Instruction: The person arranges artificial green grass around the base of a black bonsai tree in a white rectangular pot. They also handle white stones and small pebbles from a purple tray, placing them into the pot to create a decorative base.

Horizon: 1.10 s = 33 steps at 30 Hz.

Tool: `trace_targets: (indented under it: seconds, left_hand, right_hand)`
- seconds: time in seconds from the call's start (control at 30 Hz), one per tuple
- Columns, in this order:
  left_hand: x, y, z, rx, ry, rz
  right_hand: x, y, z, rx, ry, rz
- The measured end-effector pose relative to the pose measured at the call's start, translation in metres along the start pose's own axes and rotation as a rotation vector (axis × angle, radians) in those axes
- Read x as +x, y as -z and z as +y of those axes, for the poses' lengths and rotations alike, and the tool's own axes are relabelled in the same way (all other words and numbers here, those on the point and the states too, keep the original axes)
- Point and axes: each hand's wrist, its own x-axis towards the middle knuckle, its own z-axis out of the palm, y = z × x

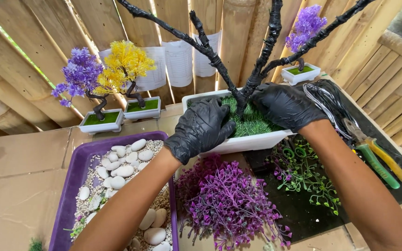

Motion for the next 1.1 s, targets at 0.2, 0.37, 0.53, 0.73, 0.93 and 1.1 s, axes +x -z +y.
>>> trace_targets:
  seconds: [0.2, 0.37, 0.53, 0.73, 0.93, 1.1]
  left_hand:
    - [0.0, 0.004, 0.006, 0.039, 0.029, -0.009]
    - [-0.001, 0.013, 0.007, 0.035, 0.078, 0.007]
    - [0.003, 0.018, 0.01, 0.002, 0.087, -0.062]
    - [0.0, 0.006, 0.006, 0.065, 0.045, 0.022]
    - [-0.002, 0.009, 0.002, 0.053, 0.006, 0.054]
    - [-0.002, 0.01, -0.003, -0.008, 0.071, 0.091]
  right_hand:
    - [0.002, 0.002, -0.001, -0.096, 0.007, 0.061]
    - [0.003, -0.002, 0.003, -0.149, 0.032, 0.105]
    - [-0.006, 0.018, -0.001, -0.166, 0.054, 0.031]
    - [0.004, 0.094, -0.025, 0.063, 0.04, -0.007]
    - [-0.014, 0.132, -0.022, 0.329, 0.039, 0.01]
    - [-0.021, 0.113, -0.012, 0.315, -0.066, 0.02]
